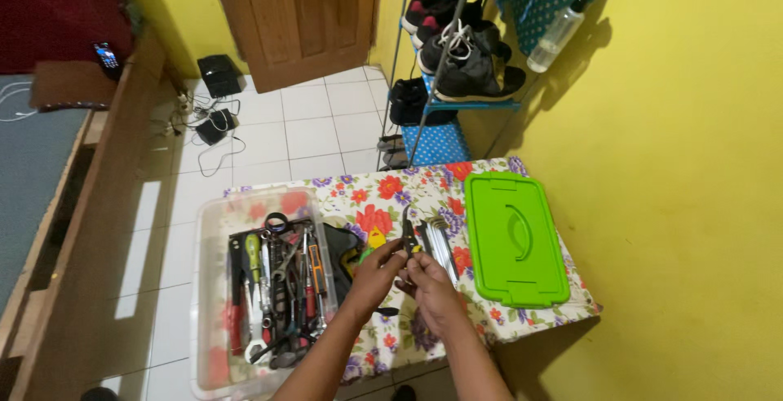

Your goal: The person opens a green-lidded plastic toolbox on a floral tablecloth, then removes various tools one by one and places them on the table. They handle Allen keys, pliers, screwdrivers, and other hand tools, arranging them in small groups on the table surface.

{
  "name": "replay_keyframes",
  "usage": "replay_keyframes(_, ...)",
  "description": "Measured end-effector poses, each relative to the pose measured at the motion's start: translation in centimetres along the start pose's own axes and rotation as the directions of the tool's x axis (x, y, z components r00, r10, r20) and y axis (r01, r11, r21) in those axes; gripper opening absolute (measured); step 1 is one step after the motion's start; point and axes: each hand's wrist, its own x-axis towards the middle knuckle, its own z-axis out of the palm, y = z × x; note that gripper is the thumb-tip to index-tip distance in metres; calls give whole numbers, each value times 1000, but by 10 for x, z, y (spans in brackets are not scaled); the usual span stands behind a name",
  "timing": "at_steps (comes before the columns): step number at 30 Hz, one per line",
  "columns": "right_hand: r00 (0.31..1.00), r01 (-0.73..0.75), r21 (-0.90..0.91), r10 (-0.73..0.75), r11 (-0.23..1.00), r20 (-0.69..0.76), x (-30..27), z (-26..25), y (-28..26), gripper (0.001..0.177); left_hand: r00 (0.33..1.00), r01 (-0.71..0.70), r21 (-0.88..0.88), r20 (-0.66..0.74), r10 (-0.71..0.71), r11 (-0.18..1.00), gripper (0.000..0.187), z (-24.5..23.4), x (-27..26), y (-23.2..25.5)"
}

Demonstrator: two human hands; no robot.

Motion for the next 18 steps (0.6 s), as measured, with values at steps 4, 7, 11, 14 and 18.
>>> replay_keyframes(4, 979, -54, -162, 20, 985, -202, 9, -68, -10, 14, 992, -113, 173, -39, 121, 978, 61, 26, 20, -32)
replay_keyframes(7, 925, -157, -411, -13, 898, -381, 20, -118, -8, 19, 988, -74, 215, -116, 100, 974, 60, 28, 28, -48)
replay_keyframes(11, 889, -153, -665, -193, 731, -416, 48, -169, 9, 23, 977, -28, 257, -196, 80, 966, 55, 23, 32, -56)
replay_keyframes(14, 868, -185, -822, -303, 538, -393, 71, -194, 24, 24, 965, 13, 220, -258, 45, 975, 56, 21, 34, -57)
replay_keyframes(18, 830, -130, -983, -529, 127, -178, 87, -202, 33, 20, 946, 39, 221, -322, 35, 975, 58, 15, 37, -60)
